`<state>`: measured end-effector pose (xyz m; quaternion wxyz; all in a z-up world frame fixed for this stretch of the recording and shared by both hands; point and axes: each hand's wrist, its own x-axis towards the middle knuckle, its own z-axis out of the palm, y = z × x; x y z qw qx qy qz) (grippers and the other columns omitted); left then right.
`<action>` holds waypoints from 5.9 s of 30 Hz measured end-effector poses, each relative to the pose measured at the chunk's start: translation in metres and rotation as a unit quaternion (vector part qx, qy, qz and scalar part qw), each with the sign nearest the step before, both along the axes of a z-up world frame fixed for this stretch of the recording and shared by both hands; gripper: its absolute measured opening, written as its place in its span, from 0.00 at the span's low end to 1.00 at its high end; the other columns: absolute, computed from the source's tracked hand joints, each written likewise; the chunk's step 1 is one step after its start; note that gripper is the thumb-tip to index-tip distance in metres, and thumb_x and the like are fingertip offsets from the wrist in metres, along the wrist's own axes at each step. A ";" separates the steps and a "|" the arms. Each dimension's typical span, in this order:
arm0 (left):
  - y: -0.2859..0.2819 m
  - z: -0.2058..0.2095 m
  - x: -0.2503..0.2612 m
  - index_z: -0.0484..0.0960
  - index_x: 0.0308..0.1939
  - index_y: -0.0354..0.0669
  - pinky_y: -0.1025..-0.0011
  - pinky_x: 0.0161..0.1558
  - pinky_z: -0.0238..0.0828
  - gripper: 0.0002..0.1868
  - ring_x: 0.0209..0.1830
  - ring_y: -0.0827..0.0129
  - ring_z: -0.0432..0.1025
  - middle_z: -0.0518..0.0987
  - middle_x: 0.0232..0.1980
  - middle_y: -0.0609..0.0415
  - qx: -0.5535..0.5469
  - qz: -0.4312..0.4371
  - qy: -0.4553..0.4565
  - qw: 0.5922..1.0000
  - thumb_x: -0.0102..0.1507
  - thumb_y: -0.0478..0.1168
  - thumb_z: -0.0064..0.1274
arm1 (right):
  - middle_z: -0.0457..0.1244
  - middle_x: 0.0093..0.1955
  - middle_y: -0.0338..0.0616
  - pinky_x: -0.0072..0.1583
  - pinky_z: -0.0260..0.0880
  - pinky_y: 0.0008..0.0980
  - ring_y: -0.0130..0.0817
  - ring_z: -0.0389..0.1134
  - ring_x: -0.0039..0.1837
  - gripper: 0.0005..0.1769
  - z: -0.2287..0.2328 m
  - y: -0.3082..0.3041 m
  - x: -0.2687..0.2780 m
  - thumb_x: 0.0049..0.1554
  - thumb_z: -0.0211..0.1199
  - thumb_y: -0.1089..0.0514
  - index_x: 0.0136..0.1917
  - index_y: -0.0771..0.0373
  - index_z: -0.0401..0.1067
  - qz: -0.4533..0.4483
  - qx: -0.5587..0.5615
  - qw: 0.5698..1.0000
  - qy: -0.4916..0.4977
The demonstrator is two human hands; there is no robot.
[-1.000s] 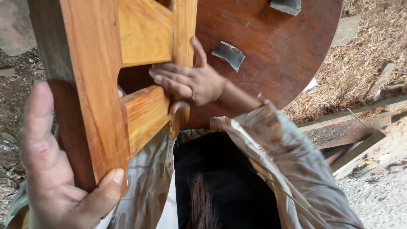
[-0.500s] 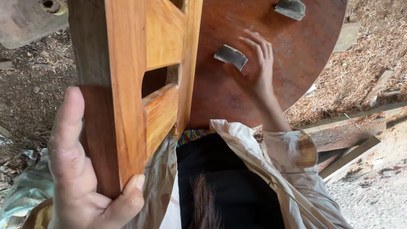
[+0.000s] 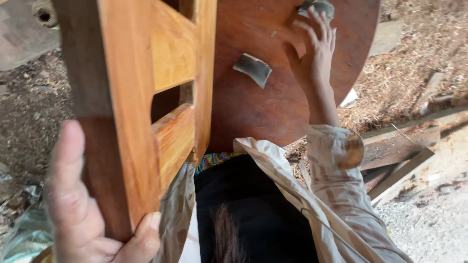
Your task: The person sands a wooden piece with cutouts using a sanding block. They work on the flat surfaces and edges, then rotate the piece to sand the sides and inner corners of the cutouts.
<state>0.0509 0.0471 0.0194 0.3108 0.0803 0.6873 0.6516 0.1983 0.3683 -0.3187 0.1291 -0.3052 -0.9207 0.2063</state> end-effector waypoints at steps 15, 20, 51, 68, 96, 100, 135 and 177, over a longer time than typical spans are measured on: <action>-0.021 -0.015 -0.010 0.35 0.80 0.37 0.55 0.84 0.51 0.57 0.80 0.48 0.56 0.44 0.86 0.34 0.037 -0.062 0.007 0.997 0.51 0.29 0.49 | 0.61 0.47 0.47 0.40 0.69 0.35 0.36 0.63 0.43 0.13 0.062 -0.053 -0.042 0.59 0.57 0.75 0.52 0.62 0.60 0.009 -0.231 0.934 0.273; -0.023 -0.018 -0.012 0.35 0.80 0.37 0.52 0.86 0.50 0.56 0.82 0.47 0.53 0.41 0.87 0.34 0.043 -0.095 0.028 0.994 0.52 0.30 0.49 | 0.65 0.52 0.54 0.60 0.69 0.44 0.46 0.69 0.53 0.01 0.140 -0.136 -0.066 0.68 0.54 0.66 0.52 0.65 0.66 0.167 -0.244 0.903 0.311; -0.028 -0.013 -0.015 0.34 0.80 0.32 0.56 0.89 0.39 0.52 0.89 0.56 0.39 0.33 0.87 0.39 -0.008 -0.164 0.079 0.983 0.57 0.32 0.49 | 0.63 0.47 0.44 0.31 0.59 0.40 0.39 0.62 0.34 0.19 0.105 -0.132 -0.079 0.65 0.57 0.64 0.69 0.60 0.64 0.375 0.090 0.917 0.098; -0.032 -0.018 -0.020 0.34 0.80 0.31 0.58 0.89 0.32 0.54 0.89 0.59 0.35 0.34 0.87 0.39 -0.021 -0.177 0.102 0.979 0.57 0.37 0.50 | 0.68 0.46 0.38 0.46 0.64 0.24 0.22 0.65 0.46 0.06 0.153 -0.128 -0.072 0.67 0.59 0.64 0.57 0.64 0.73 0.274 -0.406 0.867 0.090; -0.021 -0.014 -0.008 0.34 0.80 0.33 0.54 0.85 0.53 0.54 0.80 0.53 0.56 0.41 0.86 0.36 -0.005 -0.155 0.078 0.985 0.56 0.36 0.50 | 0.56 0.39 0.36 0.36 0.52 0.32 0.29 0.55 0.32 0.14 0.106 -0.143 -0.095 0.66 0.55 0.62 0.64 0.53 0.69 0.347 0.231 0.894 0.166; -0.023 -0.019 -0.012 0.34 0.80 0.34 0.56 0.86 0.49 0.54 0.83 0.53 0.52 0.40 0.86 0.35 0.001 -0.160 0.096 0.982 0.55 0.34 0.49 | 0.62 0.45 0.37 0.35 0.59 0.38 0.35 0.54 0.29 0.28 0.087 -0.143 -0.078 0.62 0.62 0.67 0.72 0.49 0.63 0.344 0.126 0.926 0.090; -0.015 -0.009 -0.003 0.34 0.81 0.39 0.54 0.84 0.49 0.56 0.81 0.52 0.55 0.49 0.84 0.33 0.020 -0.108 0.009 0.994 0.53 0.29 0.49 | 0.72 0.58 0.40 0.53 0.73 0.27 0.29 0.75 0.55 0.10 0.118 -0.135 -0.016 0.65 0.60 0.61 0.61 0.59 0.74 0.226 -0.403 0.882 0.093; -0.010 -0.009 0.001 0.32 0.81 0.42 0.56 0.74 0.64 0.60 0.76 0.50 0.62 0.54 0.82 0.29 -0.010 -0.082 0.014 0.996 0.50 0.28 0.49 | 0.61 0.44 0.39 0.36 0.56 0.31 0.32 0.61 0.37 0.10 0.120 -0.137 -0.092 0.66 0.63 0.62 0.48 0.54 0.63 0.278 0.195 0.912 0.229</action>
